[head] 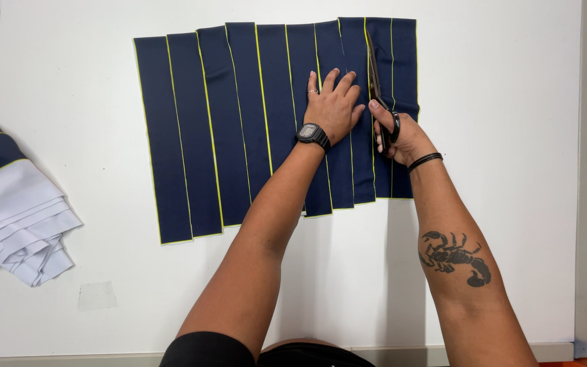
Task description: The person uses shears to cut a large piece of dark blue fabric with yellow stripes into multiple vertical strips on a white table. The person holds the fabric with one hand and cuts along the lines with the other, producing several long fabric strips.
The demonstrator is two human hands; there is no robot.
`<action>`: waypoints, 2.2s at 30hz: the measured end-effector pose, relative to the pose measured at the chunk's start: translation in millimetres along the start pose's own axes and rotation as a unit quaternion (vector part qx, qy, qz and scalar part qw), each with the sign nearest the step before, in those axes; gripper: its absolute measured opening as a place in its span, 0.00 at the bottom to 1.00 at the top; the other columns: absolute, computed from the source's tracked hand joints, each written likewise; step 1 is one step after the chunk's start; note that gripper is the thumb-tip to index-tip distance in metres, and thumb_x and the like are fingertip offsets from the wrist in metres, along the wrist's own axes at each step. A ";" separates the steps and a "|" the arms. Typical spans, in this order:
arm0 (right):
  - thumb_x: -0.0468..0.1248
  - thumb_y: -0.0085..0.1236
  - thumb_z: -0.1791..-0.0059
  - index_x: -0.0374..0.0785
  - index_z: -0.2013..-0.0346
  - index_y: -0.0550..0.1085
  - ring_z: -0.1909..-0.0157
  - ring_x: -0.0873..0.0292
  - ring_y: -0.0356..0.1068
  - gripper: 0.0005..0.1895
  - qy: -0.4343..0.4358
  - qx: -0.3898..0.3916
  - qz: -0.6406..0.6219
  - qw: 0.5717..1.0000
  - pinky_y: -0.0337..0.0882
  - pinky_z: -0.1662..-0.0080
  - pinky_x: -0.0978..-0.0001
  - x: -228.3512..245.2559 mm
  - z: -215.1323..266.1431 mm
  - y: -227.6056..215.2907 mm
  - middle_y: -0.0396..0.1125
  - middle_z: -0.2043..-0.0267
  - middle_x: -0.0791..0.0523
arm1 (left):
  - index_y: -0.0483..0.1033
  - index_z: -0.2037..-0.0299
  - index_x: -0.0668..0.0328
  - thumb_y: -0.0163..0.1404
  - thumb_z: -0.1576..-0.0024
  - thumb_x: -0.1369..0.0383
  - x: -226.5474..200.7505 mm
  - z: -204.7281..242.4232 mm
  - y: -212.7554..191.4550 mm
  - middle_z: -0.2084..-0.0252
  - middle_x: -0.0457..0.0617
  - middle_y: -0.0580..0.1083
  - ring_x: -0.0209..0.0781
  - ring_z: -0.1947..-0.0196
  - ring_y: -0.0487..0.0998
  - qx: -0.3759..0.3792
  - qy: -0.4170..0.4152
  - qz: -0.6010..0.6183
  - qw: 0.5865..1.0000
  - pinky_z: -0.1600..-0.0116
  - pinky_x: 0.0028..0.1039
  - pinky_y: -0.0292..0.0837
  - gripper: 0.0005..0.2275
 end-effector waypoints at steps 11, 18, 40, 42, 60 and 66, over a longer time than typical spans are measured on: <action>0.67 0.59 0.56 0.47 0.82 0.67 0.89 0.68 0.61 0.29 0.005 0.030 0.013 0.999 0.53 0.87 0.80 -2.3 -0.9 -1.8 0.60 0.88 0.61 | 0.75 0.47 0.49 0.50 0.42 0.54 -1.0 0.6 -3.0 0.34 0.46 0.66 0.53 0.31 0.58 -0.008 0.002 -0.001 1.000 0.31 0.65 0.44 0.17; 0.74 0.49 0.56 0.44 0.82 0.68 0.91 0.66 0.60 0.36 0.026 0.059 0.038 0.997 0.54 0.88 0.80 11.4 -11.5 -0.8 0.62 0.88 0.57 | 0.75 0.48 0.49 0.50 0.42 0.54 -1.8 0.2 -4.1 0.34 0.46 0.65 0.53 0.31 0.58 0.002 0.001 0.001 1.000 0.31 0.65 0.44 0.16; 0.70 0.60 0.60 0.46 0.84 0.67 0.91 0.67 0.59 0.32 -0.004 0.018 0.021 1.000 0.53 0.88 0.79 14.9 -30.6 -7.4 0.59 0.90 0.60 | 0.75 0.48 0.49 0.52 0.43 0.54 -1.8 1.1 -5.7 0.35 0.46 0.66 0.52 0.31 0.59 -0.018 0.003 -0.002 1.000 0.31 0.67 0.46 0.17; 0.69 0.62 0.59 0.47 0.83 0.67 0.90 0.67 0.59 0.31 -0.009 0.023 0.014 1.000 0.53 0.87 0.79 14.3 -32.9 -5.5 0.59 0.89 0.61 | 0.75 0.48 0.49 0.52 0.43 0.54 -1.4 0.8 -5.3 0.35 0.46 0.66 0.52 0.31 0.59 -0.016 0.003 -0.004 1.000 0.31 0.67 0.46 0.17; 0.75 0.50 0.57 0.45 0.83 0.67 0.90 0.66 0.60 0.37 0.013 0.063 0.037 0.997 0.53 0.88 0.80 38.8 -46.7 2.3 0.61 0.88 0.58 | 0.75 0.49 0.48 0.51 0.43 0.54 -0.1 1.2 -7.5 0.35 0.45 0.66 0.51 0.31 0.59 -0.012 -0.002 0.001 1.000 0.31 0.67 0.46 0.16; 0.72 0.55 0.56 0.46 0.84 0.66 0.91 0.66 0.57 0.34 -0.001 0.042 0.024 0.999 0.53 0.88 0.80 38.6 -50.8 -1.1 0.58 0.90 0.59 | 0.75 0.49 0.48 0.51 0.43 0.54 -0.8 1.2 -5.7 0.35 0.45 0.66 0.51 0.31 0.59 -0.013 -0.003 0.003 1.000 0.31 0.67 0.46 0.16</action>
Point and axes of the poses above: each hand's wrist, its own z-axis away from the middle knuckle, its own y-axis out of the palm, x = y × z, the point moved 9 cm from there along -z, towards the middle knuckle
